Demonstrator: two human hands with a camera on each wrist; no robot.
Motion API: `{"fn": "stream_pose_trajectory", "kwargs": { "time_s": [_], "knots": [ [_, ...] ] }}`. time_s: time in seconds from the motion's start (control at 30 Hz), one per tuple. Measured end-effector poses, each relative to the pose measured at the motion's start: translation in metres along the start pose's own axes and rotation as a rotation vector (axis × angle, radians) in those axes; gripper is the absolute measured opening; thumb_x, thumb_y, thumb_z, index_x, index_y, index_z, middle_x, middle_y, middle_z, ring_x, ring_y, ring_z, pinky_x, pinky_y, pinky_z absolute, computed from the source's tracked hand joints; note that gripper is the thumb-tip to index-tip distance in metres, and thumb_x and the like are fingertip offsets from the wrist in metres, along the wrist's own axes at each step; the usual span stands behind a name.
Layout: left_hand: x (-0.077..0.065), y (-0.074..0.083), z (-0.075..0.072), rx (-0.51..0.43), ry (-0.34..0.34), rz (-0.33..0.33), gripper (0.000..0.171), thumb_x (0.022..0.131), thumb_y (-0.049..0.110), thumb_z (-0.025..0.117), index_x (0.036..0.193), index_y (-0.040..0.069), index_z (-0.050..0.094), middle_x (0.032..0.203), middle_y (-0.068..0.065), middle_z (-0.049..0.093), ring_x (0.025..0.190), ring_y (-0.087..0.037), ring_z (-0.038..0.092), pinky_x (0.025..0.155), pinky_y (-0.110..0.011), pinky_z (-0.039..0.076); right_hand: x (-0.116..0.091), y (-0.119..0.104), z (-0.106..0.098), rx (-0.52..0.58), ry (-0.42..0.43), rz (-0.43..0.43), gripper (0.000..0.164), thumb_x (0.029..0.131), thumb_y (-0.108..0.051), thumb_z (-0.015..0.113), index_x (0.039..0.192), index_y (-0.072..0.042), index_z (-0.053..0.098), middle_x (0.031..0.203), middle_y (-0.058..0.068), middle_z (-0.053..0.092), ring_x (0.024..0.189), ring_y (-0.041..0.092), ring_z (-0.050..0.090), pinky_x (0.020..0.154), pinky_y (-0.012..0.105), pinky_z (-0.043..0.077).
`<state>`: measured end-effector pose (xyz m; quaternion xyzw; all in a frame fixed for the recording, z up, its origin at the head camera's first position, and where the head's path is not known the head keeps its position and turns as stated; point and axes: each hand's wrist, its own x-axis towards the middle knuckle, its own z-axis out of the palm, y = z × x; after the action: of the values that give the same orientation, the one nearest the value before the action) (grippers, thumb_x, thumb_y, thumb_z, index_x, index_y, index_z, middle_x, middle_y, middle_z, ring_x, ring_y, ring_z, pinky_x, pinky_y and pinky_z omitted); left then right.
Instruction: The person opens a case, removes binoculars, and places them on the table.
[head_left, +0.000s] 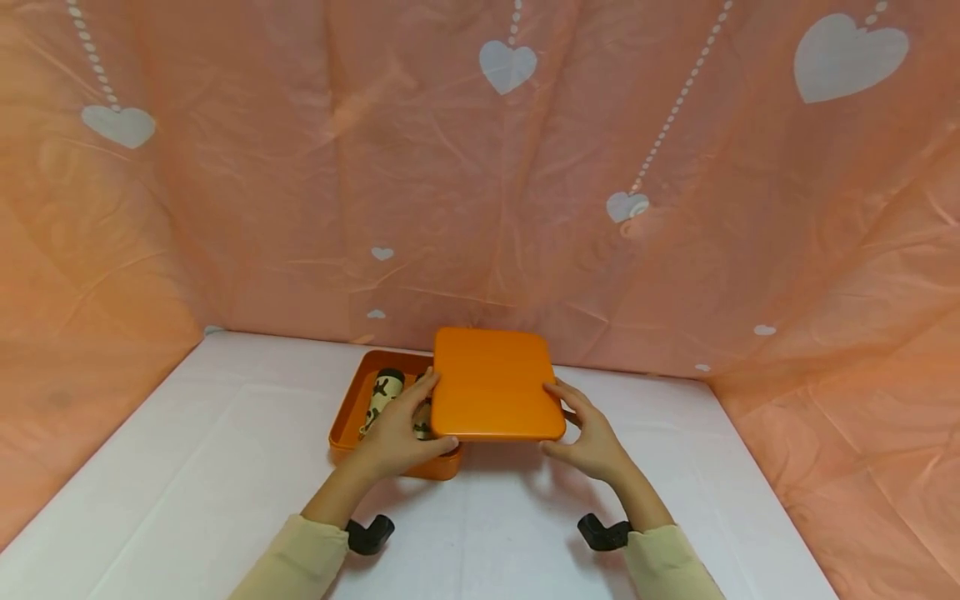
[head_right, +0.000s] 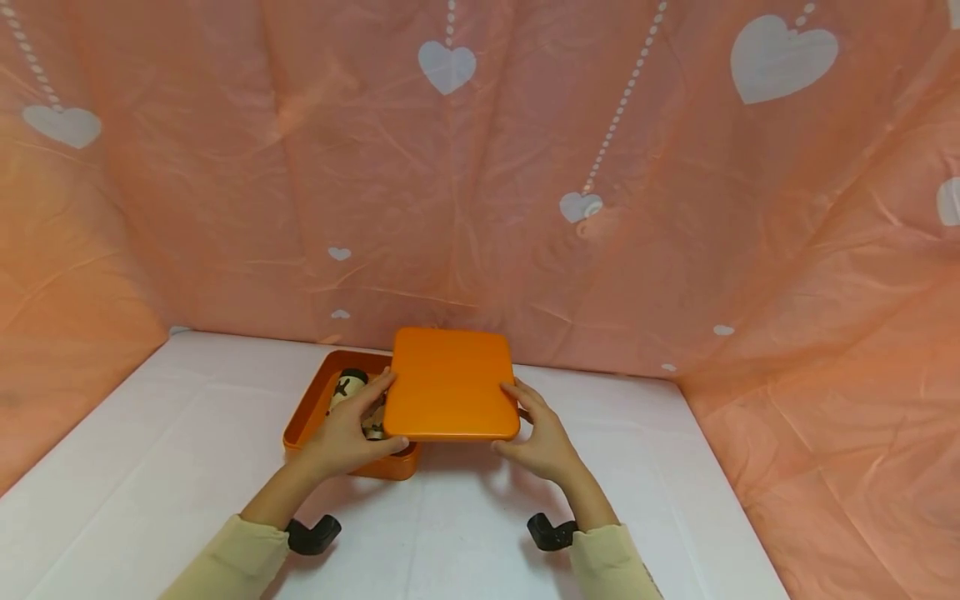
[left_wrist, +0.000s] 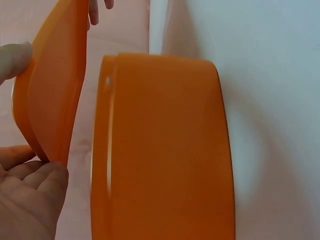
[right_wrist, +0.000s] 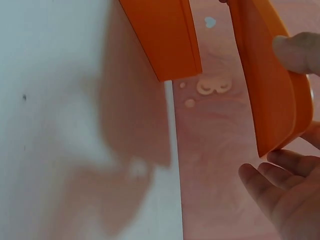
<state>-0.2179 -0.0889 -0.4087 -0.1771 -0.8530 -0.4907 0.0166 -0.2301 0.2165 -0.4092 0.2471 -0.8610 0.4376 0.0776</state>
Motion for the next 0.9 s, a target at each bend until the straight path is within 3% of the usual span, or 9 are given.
{"fn": "stream_pose_trajectory", "kwargs": {
  "time_s": [0.2,0.37,0.9],
  "knots": [
    [0.002,0.006,0.009,0.02,-0.004,-0.025,0.096,0.074,0.024,0.083,0.152,0.008,0.028,0.16,-0.011,0.021,0.138,-0.031,0.041,0.111,-0.044,0.038,-0.005,0.002,-0.008,-0.018,-0.003,0.016,0.077,0.07,-0.002,0.08,0.14,-0.002,0.047,0.151,0.021,0.037,0.138,0.041,0.035,0.099,0.054,0.045],
    [0.005,0.01,0.021,0.08,0.011,-0.036,0.094,0.073,0.027,0.083,0.15,0.008,0.033,0.159,-0.008,0.027,0.145,-0.031,0.03,0.116,-0.052,0.028,-0.012,0.001,-0.016,-0.04,-0.003,0.06,0.077,0.071,-0.003,0.079,0.141,-0.005,0.047,0.152,0.019,0.036,0.139,0.037,0.036,0.101,0.053,0.046],
    [0.008,0.017,0.048,0.094,0.001,0.005,0.095,0.072,0.03,0.084,0.148,0.004,0.035,0.157,-0.014,0.029,0.143,-0.035,0.031,0.114,-0.054,0.03,-0.027,0.014,-0.032,-0.111,-0.023,0.068,0.078,0.071,-0.001,0.077,0.141,-0.003,0.045,0.151,0.021,0.035,0.135,0.039,0.038,0.099,0.056,0.045]
  ]
}}
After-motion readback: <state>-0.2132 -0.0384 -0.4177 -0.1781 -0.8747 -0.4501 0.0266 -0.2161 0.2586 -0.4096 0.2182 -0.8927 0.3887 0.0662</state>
